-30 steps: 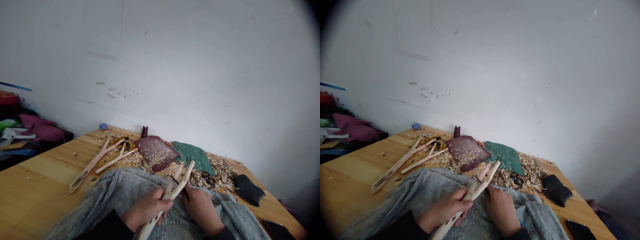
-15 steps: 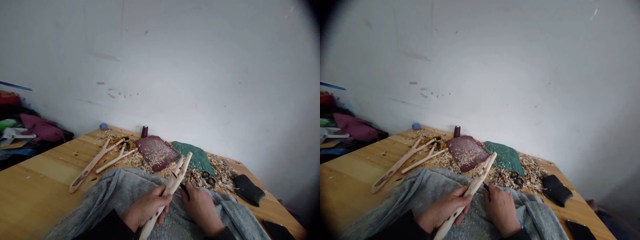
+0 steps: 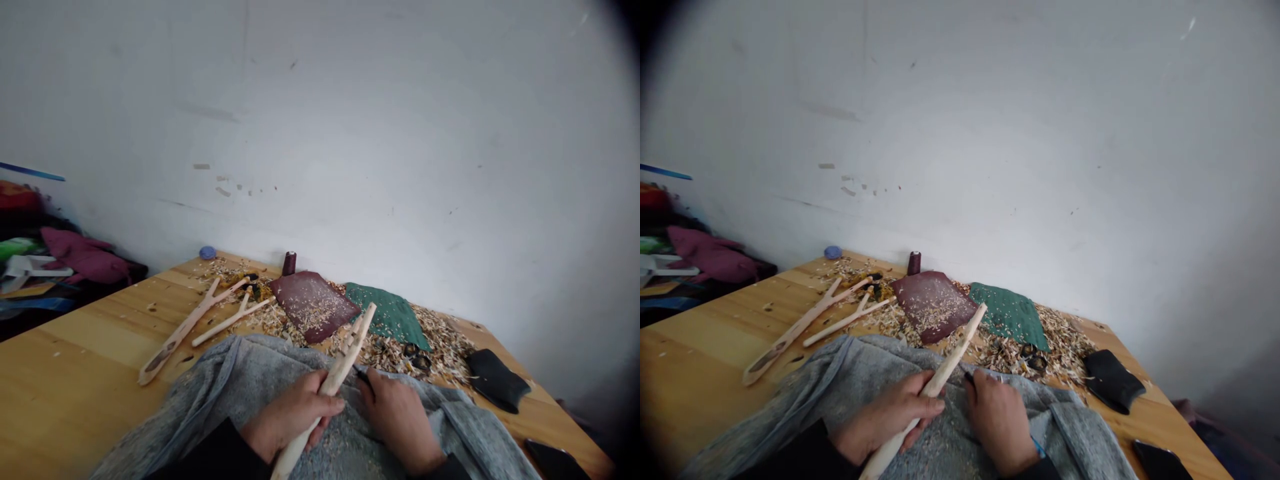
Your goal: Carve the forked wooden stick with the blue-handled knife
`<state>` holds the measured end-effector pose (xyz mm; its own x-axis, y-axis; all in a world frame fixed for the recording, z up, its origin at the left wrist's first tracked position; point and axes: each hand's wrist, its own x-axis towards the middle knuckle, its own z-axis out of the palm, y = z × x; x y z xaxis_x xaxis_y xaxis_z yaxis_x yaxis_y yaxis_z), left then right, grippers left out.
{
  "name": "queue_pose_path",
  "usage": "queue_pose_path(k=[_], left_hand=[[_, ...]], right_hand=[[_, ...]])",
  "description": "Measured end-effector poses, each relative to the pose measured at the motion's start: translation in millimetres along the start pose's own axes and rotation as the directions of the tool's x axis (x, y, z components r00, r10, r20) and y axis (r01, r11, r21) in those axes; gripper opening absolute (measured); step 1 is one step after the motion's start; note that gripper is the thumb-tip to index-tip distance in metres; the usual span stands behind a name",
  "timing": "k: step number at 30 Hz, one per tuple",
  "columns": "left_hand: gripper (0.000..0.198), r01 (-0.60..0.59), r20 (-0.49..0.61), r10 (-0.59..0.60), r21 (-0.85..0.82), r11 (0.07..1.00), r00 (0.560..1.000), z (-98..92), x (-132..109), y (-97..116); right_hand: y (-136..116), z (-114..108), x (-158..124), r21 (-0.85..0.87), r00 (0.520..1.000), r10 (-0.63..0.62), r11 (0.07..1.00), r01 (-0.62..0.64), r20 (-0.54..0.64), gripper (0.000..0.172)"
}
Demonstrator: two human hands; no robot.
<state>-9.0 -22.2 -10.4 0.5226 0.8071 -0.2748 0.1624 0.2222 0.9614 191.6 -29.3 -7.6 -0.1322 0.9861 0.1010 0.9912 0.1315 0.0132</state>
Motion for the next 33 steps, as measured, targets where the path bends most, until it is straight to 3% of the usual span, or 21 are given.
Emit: queue_pose_path(k=[2,4,10,12,16,19,26,31,33], left_hand=[[0.029,0.018,-0.049,-0.019,-0.014,1.0,0.999,0.8,0.2,1.3],[0.033,0.032,-0.072,-0.034,-0.026,0.999,0.997,1.5,-0.4,3.3],[0.034,0.004,-0.014,-0.004,-0.007,1.0,1.0,0.9,-1.6,3.4],[0.032,0.005,-0.022,-0.005,0.017,1.0,1.0,0.2,0.5,-0.8],[0.027,0.029,-0.085,-0.024,0.058,0.998,0.996,-0.1,6.1,-8.5],[0.026,0.022,-0.098,-0.014,0.079,0.997,0.995,0.4,6.9,-8.1],[0.022,0.044,-0.085,-0.038,0.064,0.997,0.996,0.8,4.2,-3.7],[0.023,0.085,-0.118,-0.079,0.044,0.995,0.99,1.6,6.3,-6.6],[0.023,0.094,-0.118,-0.088,0.044,0.995,0.989,2.0,6.3,-6.3]], right_hand=[[-10.0,1.6,-5.0,0.035,0.995,-0.104,0.994,0.104,0.007,0.024],[-14.7,1.1,-7.4,0.036,0.992,-0.126,0.991,0.126,0.011,0.022],[4.1,-3.7,2.3,-0.033,0.997,0.077,0.996,-0.077,-0.025,0.026],[4.8,-3.0,2.9,-0.044,0.996,0.091,0.995,-0.092,-0.027,0.026],[-11.3,0.6,-5.2,0.002,0.997,-0.072,0.997,0.072,0.007,0.022],[-18.7,1.5,-8.7,0.025,0.992,-0.124,0.992,0.123,0.024,0.019],[4.2,-2.3,2.6,-0.036,0.995,0.097,0.995,-0.098,-0.016,0.027],[-9.7,0.8,-4.0,0.014,0.994,-0.096,0.995,0.095,0.05,0.018],[-14.6,1.7,-6.0,0.03,0.993,-0.113,0.993,0.111,0.047,0.018]])
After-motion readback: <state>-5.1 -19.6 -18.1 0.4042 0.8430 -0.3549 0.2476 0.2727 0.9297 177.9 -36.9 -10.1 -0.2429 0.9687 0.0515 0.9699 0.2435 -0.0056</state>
